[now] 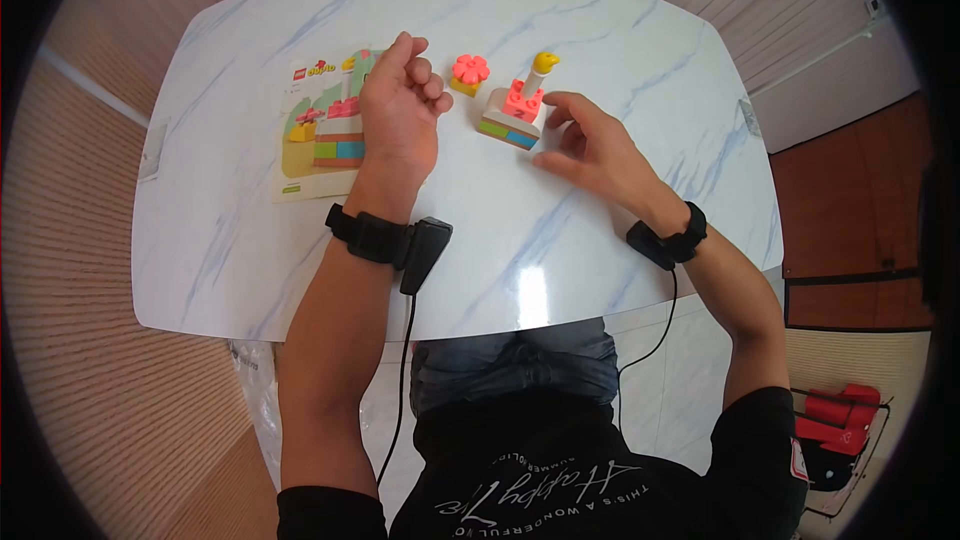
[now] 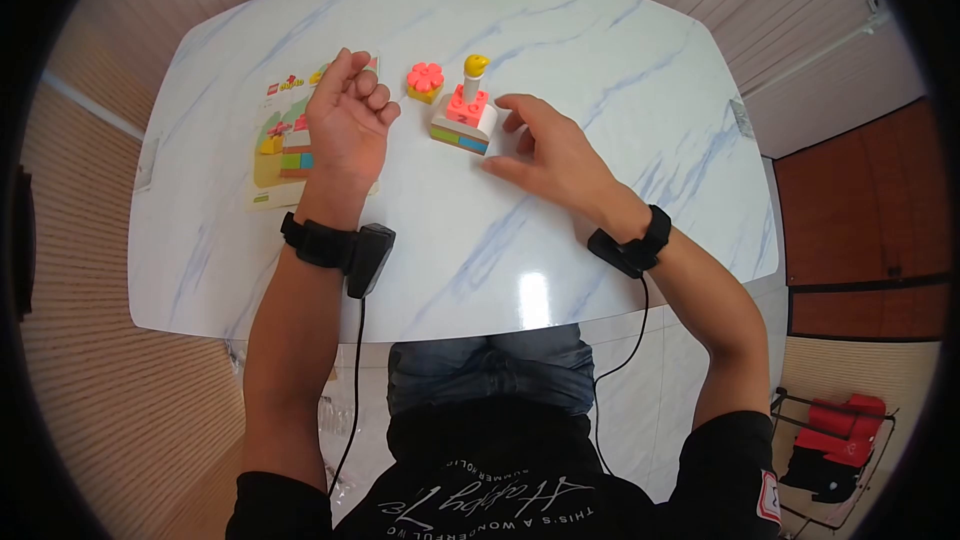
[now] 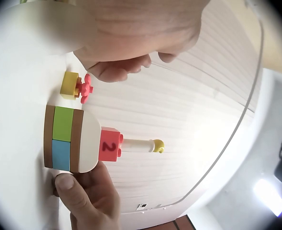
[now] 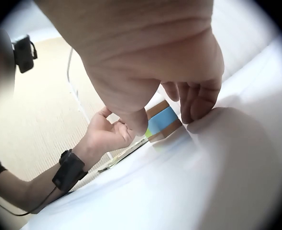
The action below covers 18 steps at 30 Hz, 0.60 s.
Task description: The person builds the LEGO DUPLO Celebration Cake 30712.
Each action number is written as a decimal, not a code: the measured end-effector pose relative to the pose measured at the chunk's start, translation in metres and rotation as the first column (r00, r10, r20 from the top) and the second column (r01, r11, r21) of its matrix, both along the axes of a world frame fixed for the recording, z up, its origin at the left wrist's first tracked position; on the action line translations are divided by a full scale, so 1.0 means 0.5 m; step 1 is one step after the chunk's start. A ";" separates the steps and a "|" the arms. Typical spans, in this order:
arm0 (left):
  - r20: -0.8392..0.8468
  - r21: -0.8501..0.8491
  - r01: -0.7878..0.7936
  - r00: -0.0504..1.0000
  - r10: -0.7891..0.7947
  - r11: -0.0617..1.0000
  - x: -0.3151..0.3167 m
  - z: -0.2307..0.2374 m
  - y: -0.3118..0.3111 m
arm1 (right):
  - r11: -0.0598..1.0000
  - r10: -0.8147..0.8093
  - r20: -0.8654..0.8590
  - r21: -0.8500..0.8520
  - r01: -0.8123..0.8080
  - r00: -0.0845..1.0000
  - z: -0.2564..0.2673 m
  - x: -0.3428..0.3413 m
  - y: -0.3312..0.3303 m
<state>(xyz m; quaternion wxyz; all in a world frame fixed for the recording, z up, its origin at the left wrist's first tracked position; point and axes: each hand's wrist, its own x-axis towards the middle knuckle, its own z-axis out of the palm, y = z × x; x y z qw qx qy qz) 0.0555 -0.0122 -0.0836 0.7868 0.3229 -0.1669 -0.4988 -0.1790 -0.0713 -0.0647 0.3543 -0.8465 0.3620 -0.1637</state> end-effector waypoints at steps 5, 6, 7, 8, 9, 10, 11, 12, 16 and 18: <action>-0.038 0.004 -0.018 0.999 0.018 1.000 0.001 0.003 0.001 | 1.000 0.006 -0.014 -0.020 -0.006 1.000 -0.002 -0.066 0.022; -0.039 -0.002 -0.012 0.999 0.012 1.000 0.006 0.000 0.000 | 0.999 0.007 -0.017 -0.036 -0.008 1.000 -0.009 -0.072 0.023; -0.020 0.009 -0.023 1.000 0.023 1.000 0.008 -0.001 -0.001 | 0.999 0.002 -0.014 -0.039 -0.003 1.000 -0.015 -0.081 0.022; 0.001 0.020 -0.032 0.999 0.032 0.999 0.009 -0.001 -0.002 | 0.999 0.006 -0.012 -0.054 -0.006 1.000 -0.022 -0.089 0.022; 0.005 0.018 -0.024 1.000 0.024 1.000 0.009 -0.002 -0.002 | 0.998 0.008 -0.010 -0.069 -0.008 1.000 -0.027 -0.096 0.023; 0.004 0.015 -0.031 1.000 0.031 0.999 0.001 0.006 -0.002 | 0.998 0.004 0.001 -0.067 -0.004 1.000 -0.026 -0.109 0.023; -0.003 0.012 -0.035 0.999 0.035 0.999 0.000 0.005 -0.002 | 0.996 0.020 0.023 -0.089 -0.018 1.000 -0.028 -0.112 0.025; 0.003 0.013 -0.030 1.000 0.030 0.999 0.000 0.003 -0.002 | 0.993 0.037 0.044 -0.112 -0.032 0.998 -0.030 -0.114 0.027; -0.004 -0.003 -0.019 1.000 0.019 1.000 -0.005 -0.004 -0.005 | 0.997 0.049 0.022 -0.058 -0.048 0.999 -0.019 -0.105 0.007; -0.006 0.001 -0.022 1.000 0.022 1.000 -0.011 -0.001 -0.007 | 0.987 0.095 0.121 0.118 -0.110 0.988 -0.029 -0.094 -0.048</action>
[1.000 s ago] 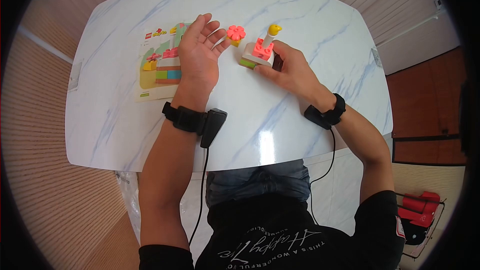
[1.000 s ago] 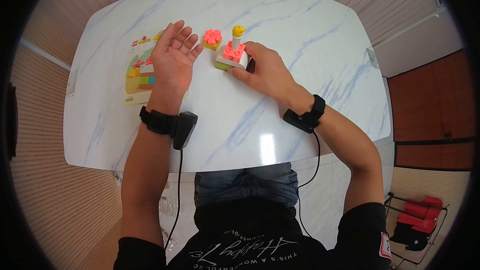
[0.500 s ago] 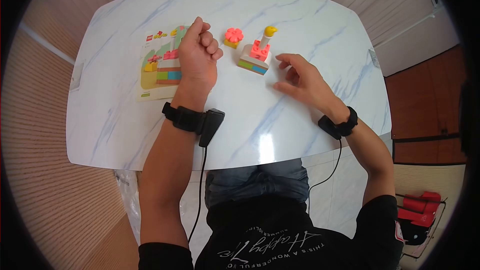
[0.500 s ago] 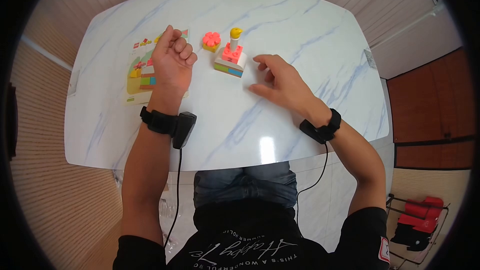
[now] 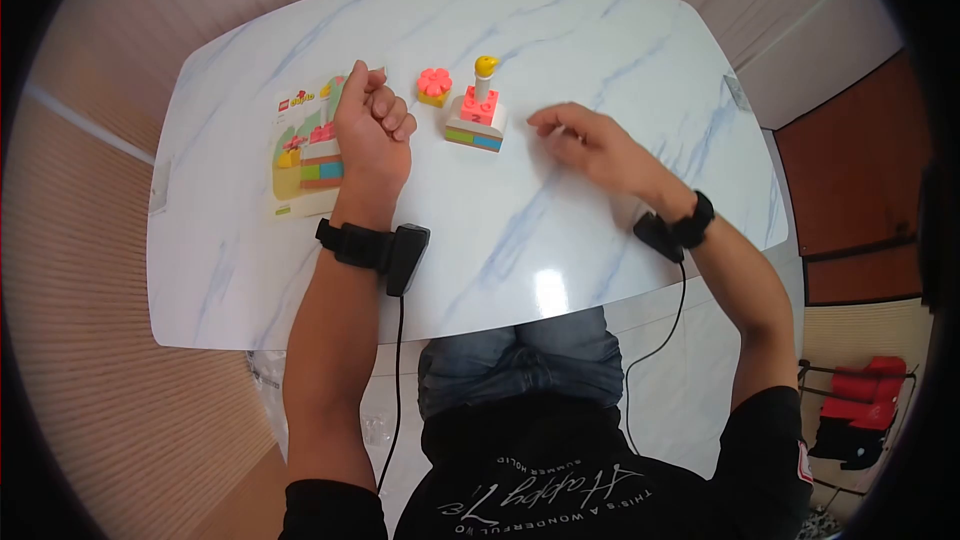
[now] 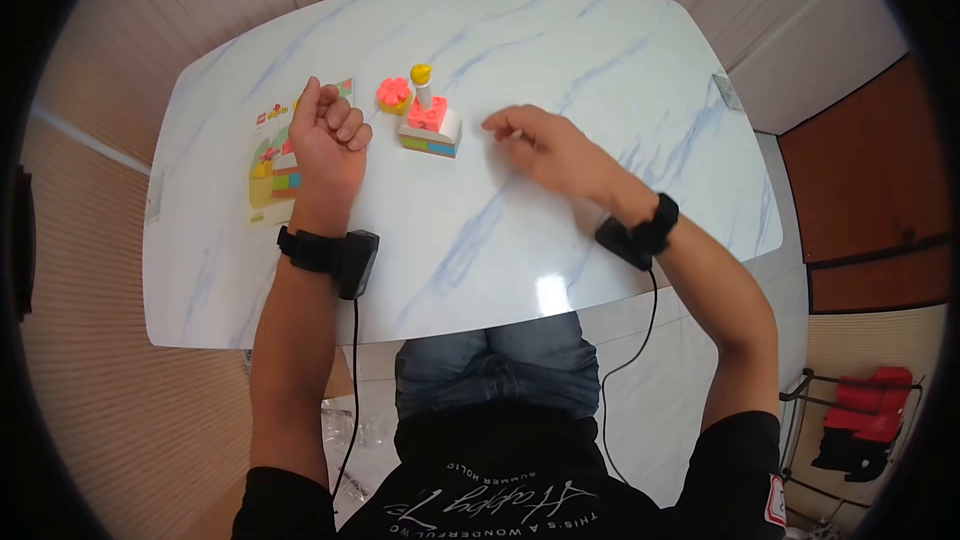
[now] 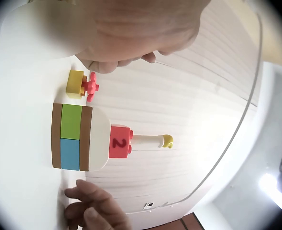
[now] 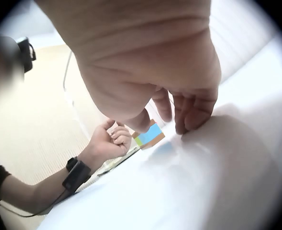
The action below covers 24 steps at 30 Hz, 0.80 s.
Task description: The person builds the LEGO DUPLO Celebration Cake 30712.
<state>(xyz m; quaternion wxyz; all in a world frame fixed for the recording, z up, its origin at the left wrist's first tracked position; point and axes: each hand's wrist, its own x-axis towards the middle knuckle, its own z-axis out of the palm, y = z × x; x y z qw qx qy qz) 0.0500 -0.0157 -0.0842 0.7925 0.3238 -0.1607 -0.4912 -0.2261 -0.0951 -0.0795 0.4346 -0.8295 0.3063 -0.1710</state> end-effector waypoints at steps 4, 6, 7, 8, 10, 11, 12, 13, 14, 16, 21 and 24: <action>-0.044 0.025 -0.012 0.999 0.013 1.000 0.003 -0.005 -0.003 | 0.932 -0.106 0.011 0.348 0.096 0.994 0.042 0.067 -0.077; -0.053 0.031 -0.022 0.998 0.024 0.999 0.007 -0.005 -0.002 | 0.907 -0.096 0.033 0.415 0.074 0.995 0.039 0.105 -0.120; -0.061 0.029 -0.025 0.998 0.026 0.999 0.012 -0.006 -0.001 | 0.877 -0.090 0.051 0.477 0.055 0.995 0.035 0.126 -0.136; -0.068 0.028 -0.028 0.997 0.030 0.999 0.017 -0.008 -0.001 | 0.875 -0.081 0.051 0.482 0.047 0.995 0.031 0.146 -0.150; -0.090 0.036 -0.038 0.995 0.041 0.999 0.030 -0.014 -0.002 | 0.890 0.007 0.030 0.455 -0.020 1.000 0.031 0.191 -0.161; -0.109 0.040 -0.039 0.993 0.043 0.998 0.035 -0.017 -0.002 | 0.886 0.018 0.027 0.462 -0.028 0.999 0.031 0.207 -0.165; -0.112 0.050 -0.050 0.992 0.055 0.998 0.038 -0.017 -0.002 | 0.886 0.066 0.023 0.458 -0.069 0.998 0.035 0.222 -0.166; -0.099 0.065 -0.062 0.993 0.068 0.996 0.026 -0.005 -0.001 | 0.882 0.120 0.028 0.455 -0.120 0.992 0.041 0.222 -0.168; -0.094 0.075 -0.067 0.993 0.074 0.995 0.027 -0.004 -0.001 | 0.877 0.130 0.025 0.463 -0.127 0.991 0.035 0.230 -0.170; -0.108 0.072 -0.067 0.991 0.074 0.995 0.025 -0.001 -0.002 | 0.895 0.128 0.021 0.429 -0.125 0.992 0.029 0.236 -0.177; -0.135 0.075 -0.065 0.988 0.075 0.995 0.030 -0.006 -0.002 | 0.835 0.141 0.105 0.521 -0.175 0.985 0.025 0.245 -0.182; -0.142 0.060 -0.068 0.987 0.076 0.996 0.033 -0.013 -0.004 | 0.822 0.162 0.121 0.533 -0.202 0.979 0.031 0.249 -0.180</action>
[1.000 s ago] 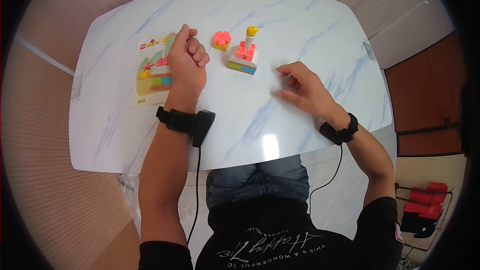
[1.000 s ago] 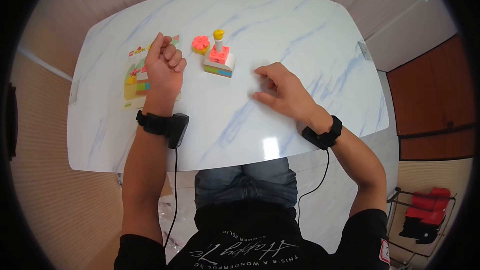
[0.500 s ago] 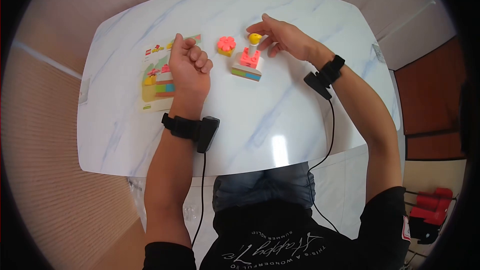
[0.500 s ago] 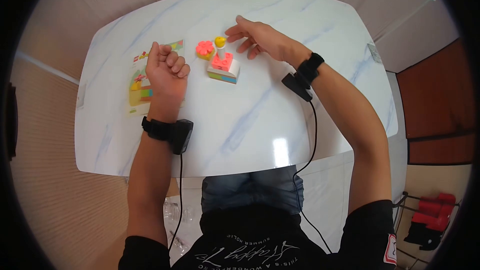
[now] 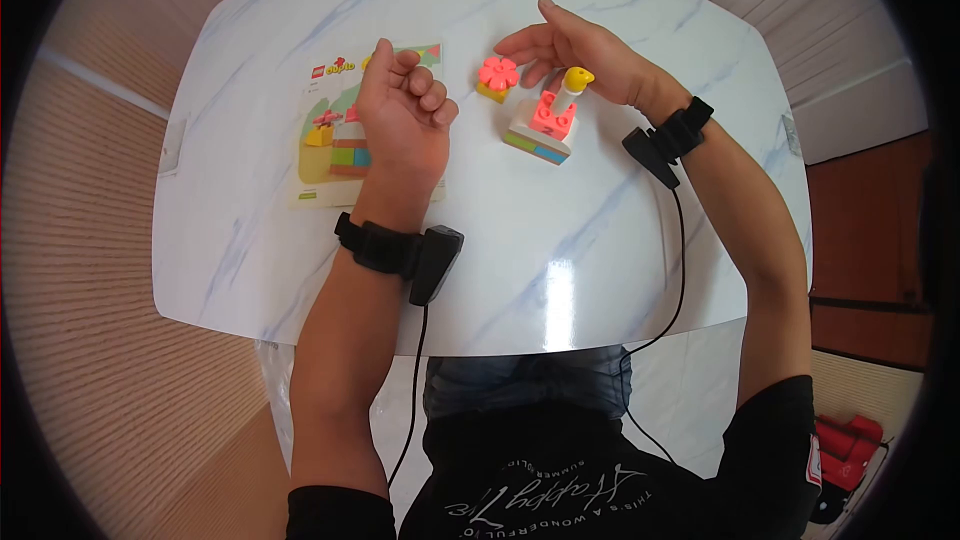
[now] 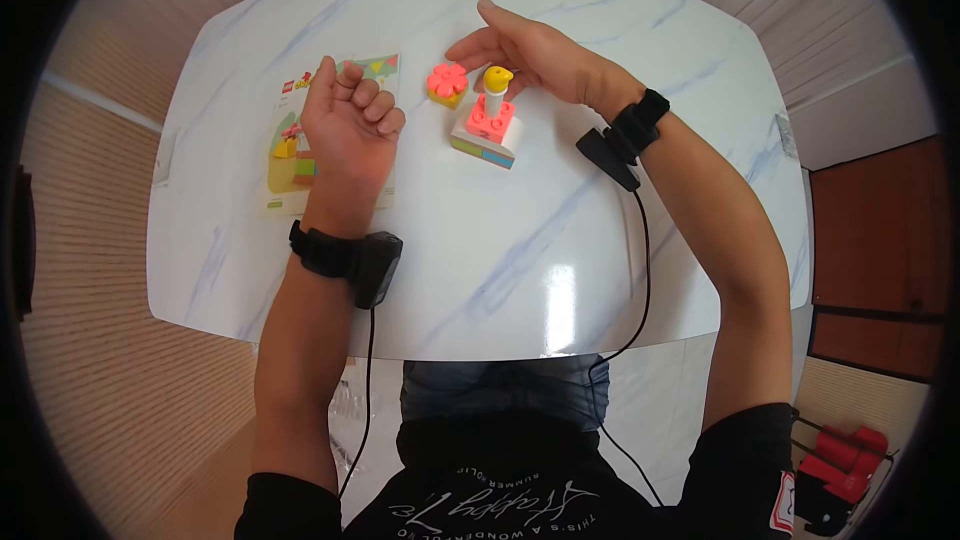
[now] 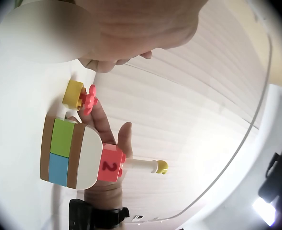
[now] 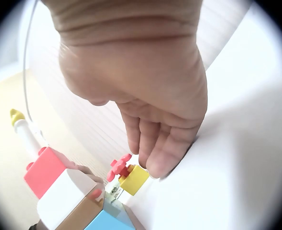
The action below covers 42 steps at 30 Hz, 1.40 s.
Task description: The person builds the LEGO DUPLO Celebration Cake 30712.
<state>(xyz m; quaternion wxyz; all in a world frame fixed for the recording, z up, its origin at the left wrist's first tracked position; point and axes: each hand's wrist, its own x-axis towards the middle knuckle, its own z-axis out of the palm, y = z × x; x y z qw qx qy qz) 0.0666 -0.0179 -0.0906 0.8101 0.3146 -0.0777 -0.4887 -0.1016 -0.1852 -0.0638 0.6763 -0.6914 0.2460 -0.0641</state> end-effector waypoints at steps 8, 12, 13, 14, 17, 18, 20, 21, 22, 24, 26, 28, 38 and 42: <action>-0.027 -0.003 0.005 1.000 -0.005 1.000 0.005 -0.001 0.001 | 0.998 0.060 -0.016 -0.009 -0.060 0.998 -0.003 0.023 -0.003; -0.034 -0.013 0.006 0.999 -0.007 1.000 -0.003 0.003 0.002 | 0.998 0.057 0.005 0.009 -0.057 0.998 -0.002 0.021 -0.003; -0.041 -0.007 0.007 0.999 -0.007 1.000 -0.006 0.006 0.003 | 0.998 0.061 0.005 0.018 -0.061 0.998 -0.001 0.022 -0.002; -0.046 -0.002 0.007 0.999 -0.008 1.000 -0.007 0.008 0.003 | 0.998 0.062 0.005 0.017 -0.063 0.998 0.000 0.022 -0.001; -0.052 -0.008 0.011 0.999 -0.011 1.000 -0.008 0.009 0.004 | 0.997 0.069 0.003 0.024 -0.069 0.998 0.003 0.023 0.003; -0.053 -0.008 0.010 0.999 -0.010 1.000 -0.006 0.007 0.003 | 0.997 0.075 0.003 0.018 -0.075 0.997 0.002 0.024 0.003; -0.050 -0.012 0.010 0.999 -0.010 1.000 -0.002 0.002 0.002 | 0.997 0.081 0.003 0.012 -0.081 0.997 0.001 0.025 0.003; -0.050 -0.012 0.009 0.999 -0.010 1.000 -0.003 0.002 0.002 | 0.997 0.082 0.005 0.013 -0.082 0.997 0.002 0.024 0.004; -0.052 -0.009 0.010 0.999 -0.011 1.000 -0.004 0.004 0.003 | 0.996 0.082 0.006 0.014 -0.082 0.997 0.004 0.024 0.005; -0.054 -0.007 0.011 0.998 -0.011 1.000 -0.005 0.005 0.003 | 0.996 0.085 0.002 0.014 -0.085 0.996 0.006 0.022 0.005; -0.058 -0.004 0.013 0.998 -0.013 1.000 -0.002 0.003 0.002 | 0.996 0.085 -0.004 0.016 -0.085 0.996 0.006 0.023 0.006; -0.060 -0.003 0.015 0.998 -0.016 1.000 0.002 0.000 0.002 | 0.997 0.073 0.000 0.035 -0.072 0.997 0.004 0.024 0.003; -0.088 -0.035 0.031 0.996 -0.034 0.999 0.011 0.002 0.003 | 0.992 -0.126 -0.055 0.009 0.127 0.991 -0.001 -0.047 0.003; -0.078 -0.032 0.026 0.997 -0.028 0.999 0.000 0.012 0.006 | 0.970 -0.237 -0.157 -0.086 0.226 0.959 0.024 -0.100 0.024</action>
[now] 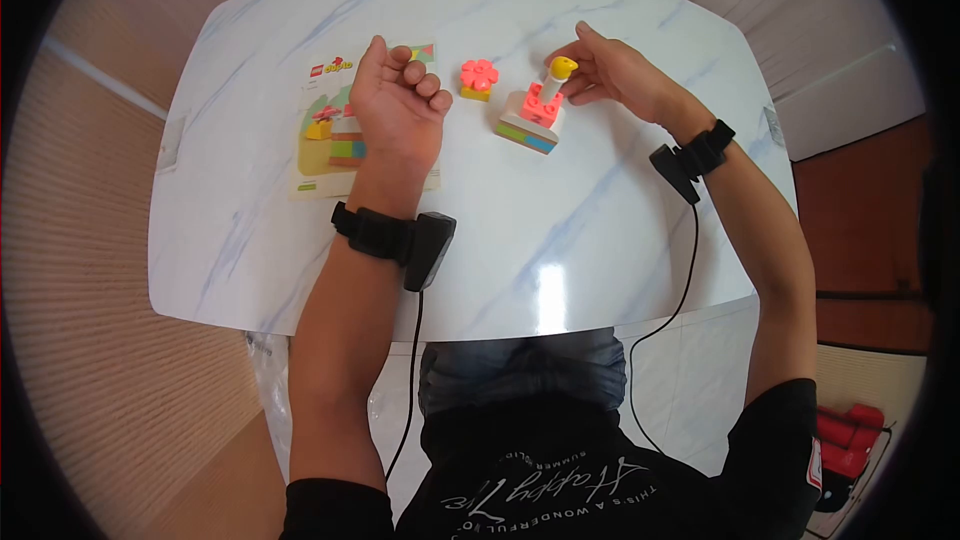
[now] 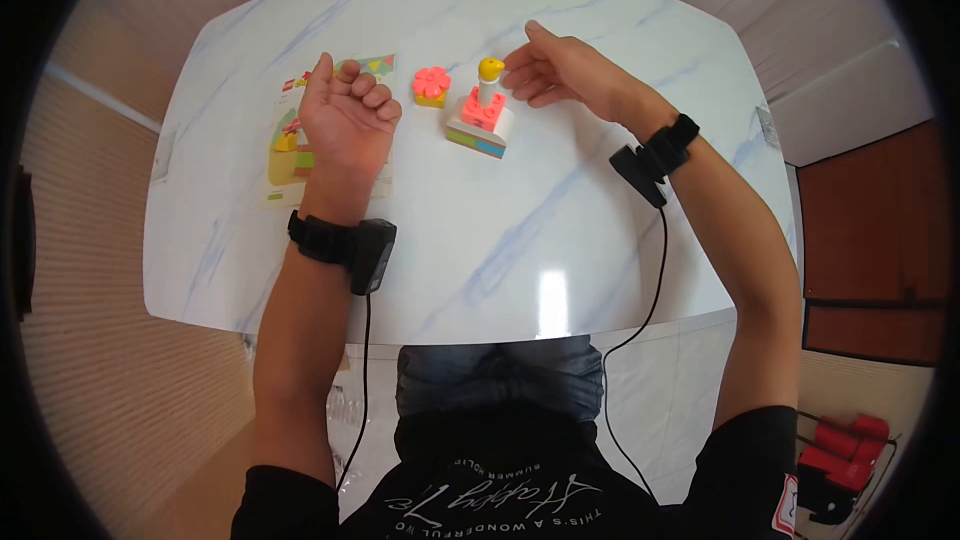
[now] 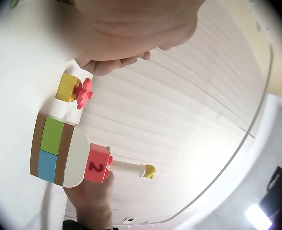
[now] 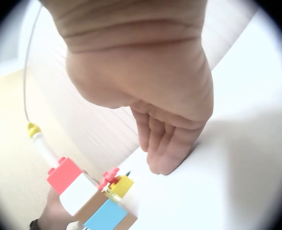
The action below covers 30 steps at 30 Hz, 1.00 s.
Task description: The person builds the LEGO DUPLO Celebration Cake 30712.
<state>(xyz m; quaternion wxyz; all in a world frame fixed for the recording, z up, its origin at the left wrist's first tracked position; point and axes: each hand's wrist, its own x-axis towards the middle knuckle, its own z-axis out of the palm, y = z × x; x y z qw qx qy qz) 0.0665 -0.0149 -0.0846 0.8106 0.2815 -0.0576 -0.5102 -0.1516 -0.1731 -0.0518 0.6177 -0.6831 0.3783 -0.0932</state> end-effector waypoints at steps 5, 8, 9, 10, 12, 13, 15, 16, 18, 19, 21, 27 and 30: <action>0.030 -0.047 0.027 0.999 -0.025 0.999 -0.006 0.008 0.008 | 0.980 0.013 -0.066 -0.198 -0.026 0.998 0.033 -0.105 0.056; 0.069 -0.082 0.055 0.996 -0.050 0.995 -0.007 0.009 0.012 | 0.944 0.089 -0.077 -0.311 -0.108 0.993 0.074 -0.173 0.143; 0.068 -0.087 0.057 0.996 -0.051 0.995 -0.011 0.012 0.015 | 0.954 0.111 -0.078 -0.271 -0.128 0.991 0.088 -0.193 0.178; 0.106 -0.096 0.061 0.993 -0.051 0.994 -0.018 0.019 0.019 | 0.962 0.135 -0.078 -0.229 -0.149 0.988 0.100 -0.214 0.216; 0.140 -0.101 0.067 0.989 -0.052 0.993 -0.029 0.031 0.029 | 0.980 0.190 -0.024 -0.062 -0.191 0.982 0.109 -0.257 0.297; 0.190 -0.131 0.102 0.979 -0.076 0.986 -0.036 0.041 0.034 | 0.964 0.264 -0.045 -0.005 -0.265 0.963 0.110 -0.276 0.328; 0.255 -0.165 0.147 0.962 -0.101 0.975 -0.057 0.058 0.050 | 0.924 0.378 -0.103 0.108 -0.368 0.920 0.083 -0.323 0.394; 0.316 -0.242 0.258 0.932 -0.175 0.935 -0.067 0.066 0.060 | 0.903 0.418 -0.147 0.173 -0.392 0.897 0.050 -0.344 0.425; 0.379 -0.298 0.374 0.891 -0.251 0.878 -0.101 0.085 0.081 | 0.883 0.434 -0.227 0.298 -0.362 0.872 -0.010 -0.386 0.479; 0.435 -0.315 0.463 0.846 -0.308 0.828 -0.127 0.092 0.094 | 0.876 0.425 -0.290 0.371 -0.309 0.857 -0.052 -0.411 0.504; 0.550 -0.289 0.589 0.747 -0.373 0.755 -0.182 0.094 0.123 | 0.865 0.416 -0.356 0.438 -0.244 0.837 -0.157 -0.473 0.556; 0.735 -0.065 0.859 0.385 -0.558 0.507 -0.287 0.093 0.198 | 0.872 0.466 -0.456 0.380 -0.308 0.758 -0.229 -0.541 0.653; 0.673 -0.071 0.870 0.403 -0.620 0.488 -0.320 0.065 0.211 | 0.868 0.437 -0.534 0.039 -0.495 0.724 -0.245 -0.552 0.697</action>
